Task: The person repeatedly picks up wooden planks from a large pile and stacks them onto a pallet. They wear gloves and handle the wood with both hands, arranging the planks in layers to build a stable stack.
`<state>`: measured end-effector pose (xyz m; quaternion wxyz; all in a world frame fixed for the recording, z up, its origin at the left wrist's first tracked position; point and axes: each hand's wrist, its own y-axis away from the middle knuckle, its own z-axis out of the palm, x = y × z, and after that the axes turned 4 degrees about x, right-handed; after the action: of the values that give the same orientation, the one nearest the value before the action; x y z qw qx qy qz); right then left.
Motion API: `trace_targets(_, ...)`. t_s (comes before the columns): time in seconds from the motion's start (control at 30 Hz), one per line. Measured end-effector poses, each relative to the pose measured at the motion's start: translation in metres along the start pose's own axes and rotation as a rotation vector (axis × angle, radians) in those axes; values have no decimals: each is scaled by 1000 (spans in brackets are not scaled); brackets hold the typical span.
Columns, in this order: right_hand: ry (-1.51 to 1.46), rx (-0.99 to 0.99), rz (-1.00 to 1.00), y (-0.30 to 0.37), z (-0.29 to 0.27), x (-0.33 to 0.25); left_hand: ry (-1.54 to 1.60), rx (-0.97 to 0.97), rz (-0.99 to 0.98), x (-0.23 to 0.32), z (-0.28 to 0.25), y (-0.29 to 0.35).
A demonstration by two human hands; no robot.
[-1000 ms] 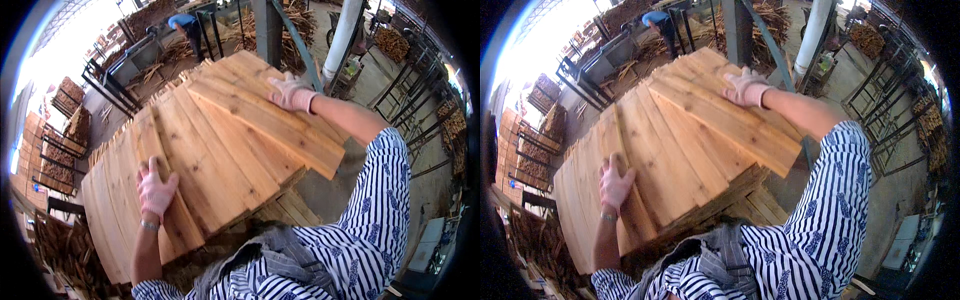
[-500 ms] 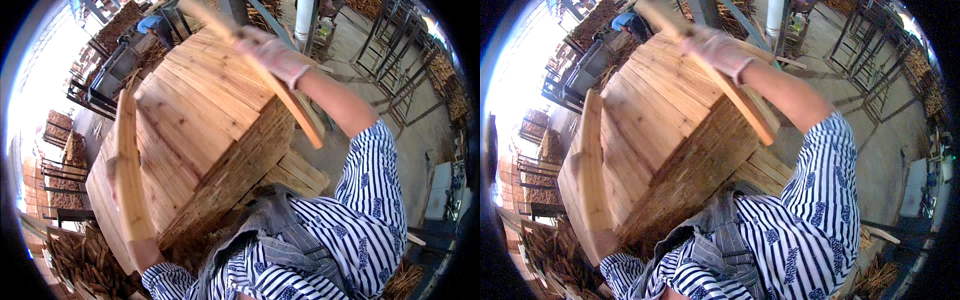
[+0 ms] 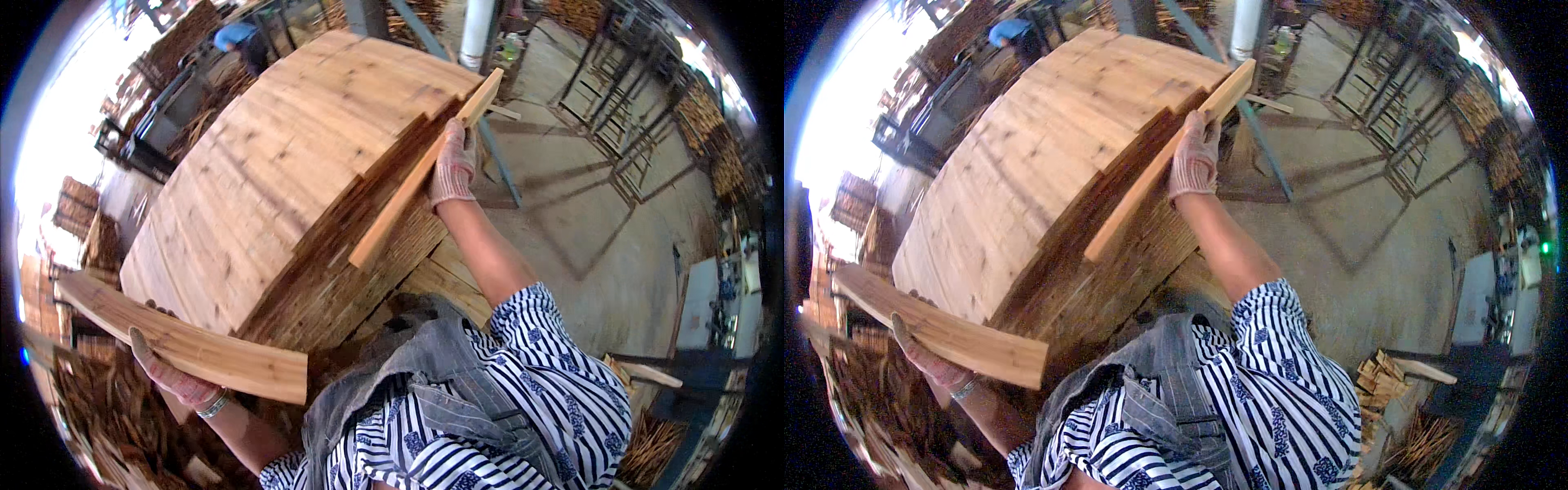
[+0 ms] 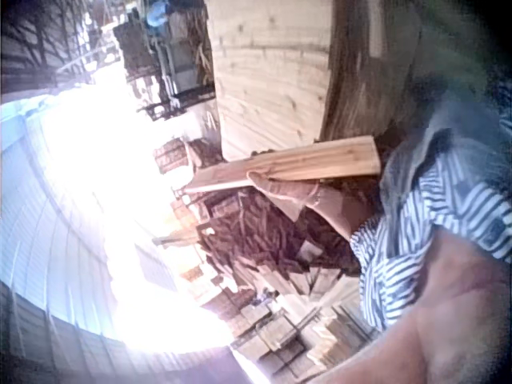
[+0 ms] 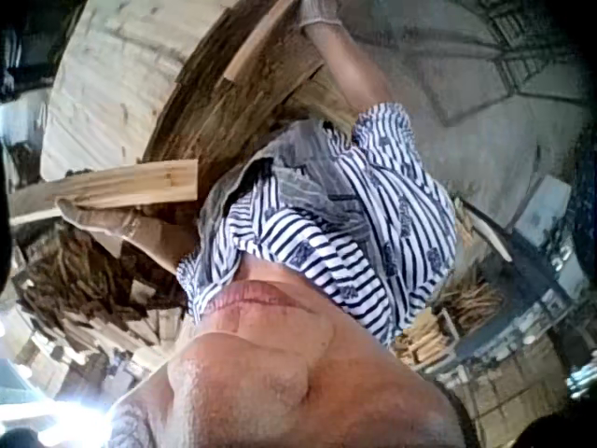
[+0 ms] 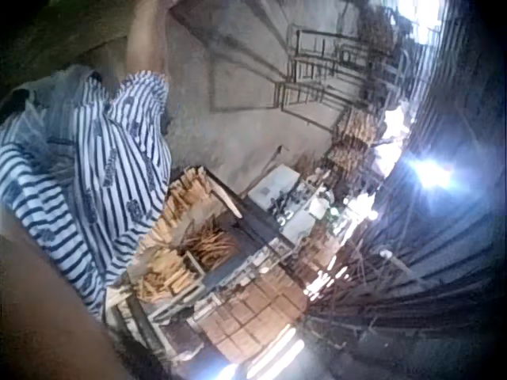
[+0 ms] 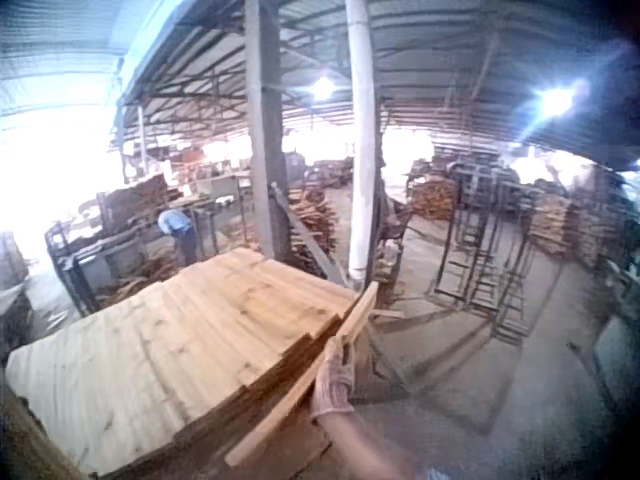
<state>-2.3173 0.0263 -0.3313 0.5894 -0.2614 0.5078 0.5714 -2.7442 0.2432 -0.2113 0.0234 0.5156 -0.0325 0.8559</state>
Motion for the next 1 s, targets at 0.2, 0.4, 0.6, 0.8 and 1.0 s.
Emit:
trace_targets(0.2, 245, 81, -208, 5, 63, 54, -4, 330, 275, -20, -49, 50)
trace_targets(0.4, 298, -63, -123, 37, 55, 48, -233, 579, 359, -52, -78, 74)
trace_targets(0.6, 227, 56, -181, -15, 59, 99, -244, 485, 306, -102, -106, 86)
trace_targets(0.8, 197, -178, -340, 15, 41, 84, 89, 709, 120, -114, -104, 63)
trace_targets(1.0, 175, -132, -373, -10, -3, 57, 67, 928, 53, -140, -69, 4)
